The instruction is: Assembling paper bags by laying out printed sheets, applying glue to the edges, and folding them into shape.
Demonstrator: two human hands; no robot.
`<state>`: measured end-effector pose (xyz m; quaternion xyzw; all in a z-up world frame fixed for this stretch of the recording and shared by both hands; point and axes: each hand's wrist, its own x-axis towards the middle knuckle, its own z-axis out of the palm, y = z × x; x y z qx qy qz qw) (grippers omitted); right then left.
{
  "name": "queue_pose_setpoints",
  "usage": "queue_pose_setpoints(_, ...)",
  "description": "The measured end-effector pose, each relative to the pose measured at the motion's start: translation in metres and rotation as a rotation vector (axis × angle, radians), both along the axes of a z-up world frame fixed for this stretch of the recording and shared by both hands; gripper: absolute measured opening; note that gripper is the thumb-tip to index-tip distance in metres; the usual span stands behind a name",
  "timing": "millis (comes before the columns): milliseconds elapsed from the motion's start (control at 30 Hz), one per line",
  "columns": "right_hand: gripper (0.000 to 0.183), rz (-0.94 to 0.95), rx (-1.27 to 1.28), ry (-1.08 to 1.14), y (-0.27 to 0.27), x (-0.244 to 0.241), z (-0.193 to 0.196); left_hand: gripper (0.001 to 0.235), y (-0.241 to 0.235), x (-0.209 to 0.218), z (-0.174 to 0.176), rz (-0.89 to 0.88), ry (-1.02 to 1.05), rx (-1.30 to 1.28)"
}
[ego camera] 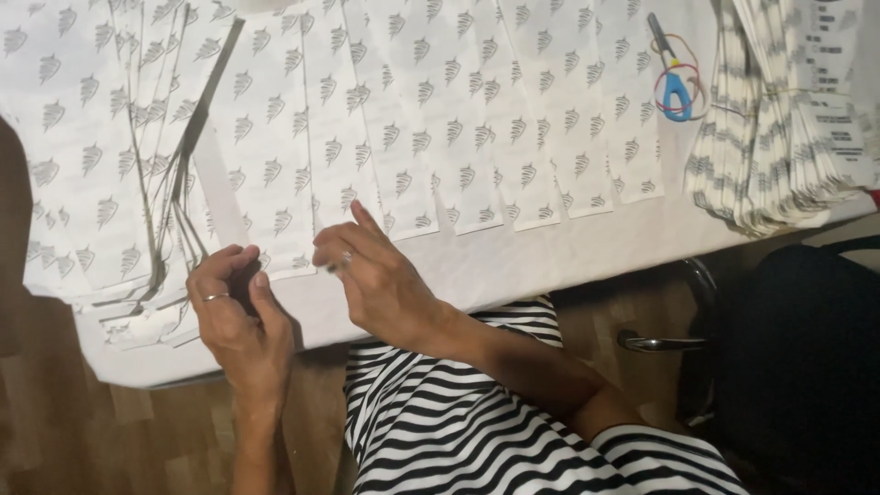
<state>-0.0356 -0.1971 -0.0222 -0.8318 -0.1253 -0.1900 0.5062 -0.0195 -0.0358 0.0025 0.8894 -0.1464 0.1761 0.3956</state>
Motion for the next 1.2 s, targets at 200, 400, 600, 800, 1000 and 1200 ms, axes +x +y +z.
queue_pose_setpoints(200, 0.042, -0.225, -0.080, -0.053, -0.111, -0.024, 0.035, 0.016, -0.011, 0.005, 0.004, -0.031, -0.149, 0.010)
queue_pose_setpoints(400, 0.068, -0.777, -0.096, 0.486, -0.209, -0.031, 0.079, 0.051, -0.028, 0.053, 0.002, -0.196, -0.121, 0.191)
queue_pose_setpoints(600, 0.094, -0.756, -0.474, 0.646, -0.250, -0.043, 0.026, 0.084, -0.059, 0.066, 0.016, -0.015, 0.409, 0.375)
queue_pose_setpoints(800, 0.090, -0.674, -0.546, 0.681, -0.222, -0.033, 0.024, 0.085, -0.098, 0.059, 0.015, -0.022, 0.449, 0.481)
queue_pose_setpoints(1000, 0.097, -0.548, -0.547, 0.537, -0.176, -0.028, 0.023, 0.090, -0.150, 0.042, -0.009, -0.023, 0.282, 0.328)
queue_pose_setpoints(1200, 0.093, -0.382, -0.319, 0.410, -0.169, -0.035, 0.042, 0.089, -0.183, 0.025, 0.020, -0.173, 0.532, 0.021)
